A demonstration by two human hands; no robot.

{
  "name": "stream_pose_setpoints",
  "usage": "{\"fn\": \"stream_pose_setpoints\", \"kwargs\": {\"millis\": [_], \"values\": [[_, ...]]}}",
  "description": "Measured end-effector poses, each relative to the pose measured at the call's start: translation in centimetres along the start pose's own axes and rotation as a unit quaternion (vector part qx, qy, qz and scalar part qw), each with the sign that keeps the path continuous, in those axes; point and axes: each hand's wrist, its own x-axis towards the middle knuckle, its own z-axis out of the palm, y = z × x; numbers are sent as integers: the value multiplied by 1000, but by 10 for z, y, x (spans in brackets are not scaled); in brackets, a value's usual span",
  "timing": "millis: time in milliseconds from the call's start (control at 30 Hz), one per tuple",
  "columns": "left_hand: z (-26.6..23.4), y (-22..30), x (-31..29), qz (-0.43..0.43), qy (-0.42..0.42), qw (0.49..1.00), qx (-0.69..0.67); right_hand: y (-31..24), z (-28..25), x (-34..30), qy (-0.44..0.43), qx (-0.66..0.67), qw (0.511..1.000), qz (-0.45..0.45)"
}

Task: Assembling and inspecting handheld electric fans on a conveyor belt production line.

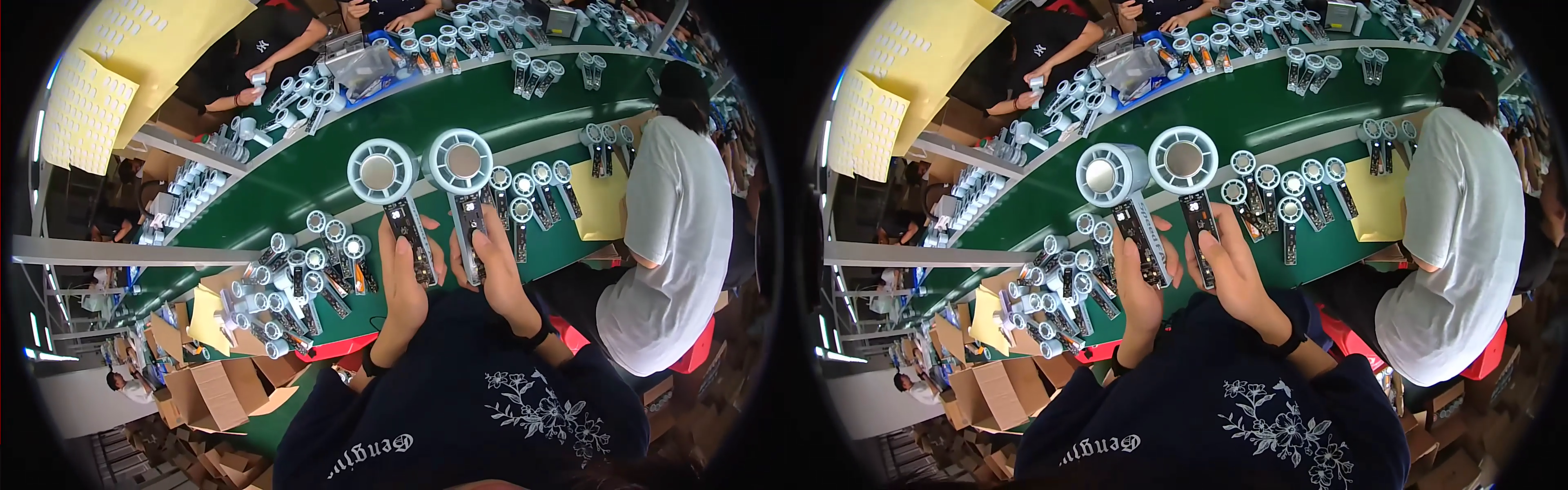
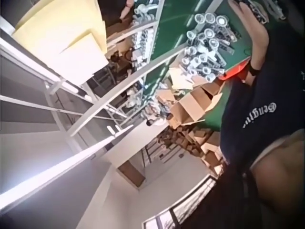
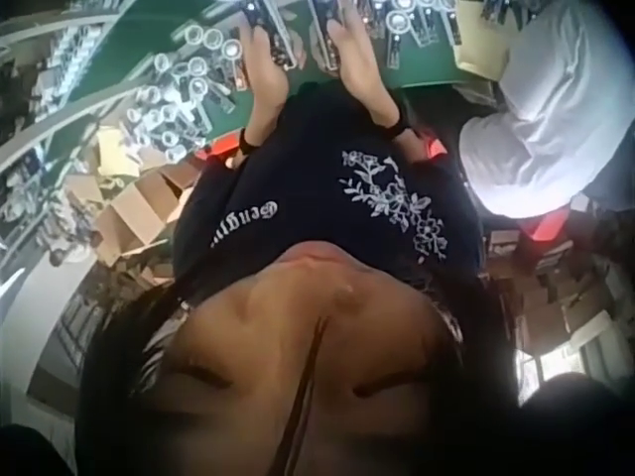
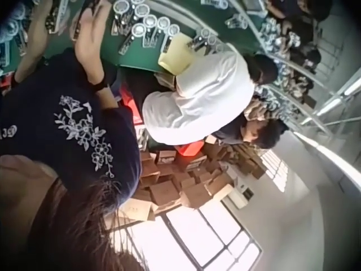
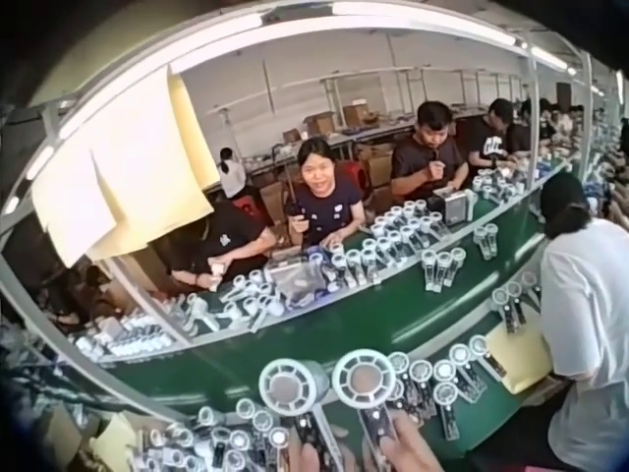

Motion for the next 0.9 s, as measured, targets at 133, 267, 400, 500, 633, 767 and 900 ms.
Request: {"fn": "stream_pose_setpoints", "kwargs": {"millis": [133,267,400,500,633,767,900], "values": [[1,-1,-3,4,32,999,19,3,3,-4,0,-8,1000,3],[2,-2,-7,13,31,998,56,10,5,-5,20,-53,997,-50],[3,0,-13,11,32,999,24,9,5,-9,-1,-22,999,-34],[6,1,-17,30,37,999,16,8,6,-11,1,-21,999,-32],[8,-3,-20,30,44,998,17,12,6,-16,-3,-17,999,-39],[11,-3,-23,32,50,998,26,12,5,-18,-6,-14,999,-40],[12,-5,-22,31,48,998,30,11,4,-17,3,-5,1000,-28]]}}
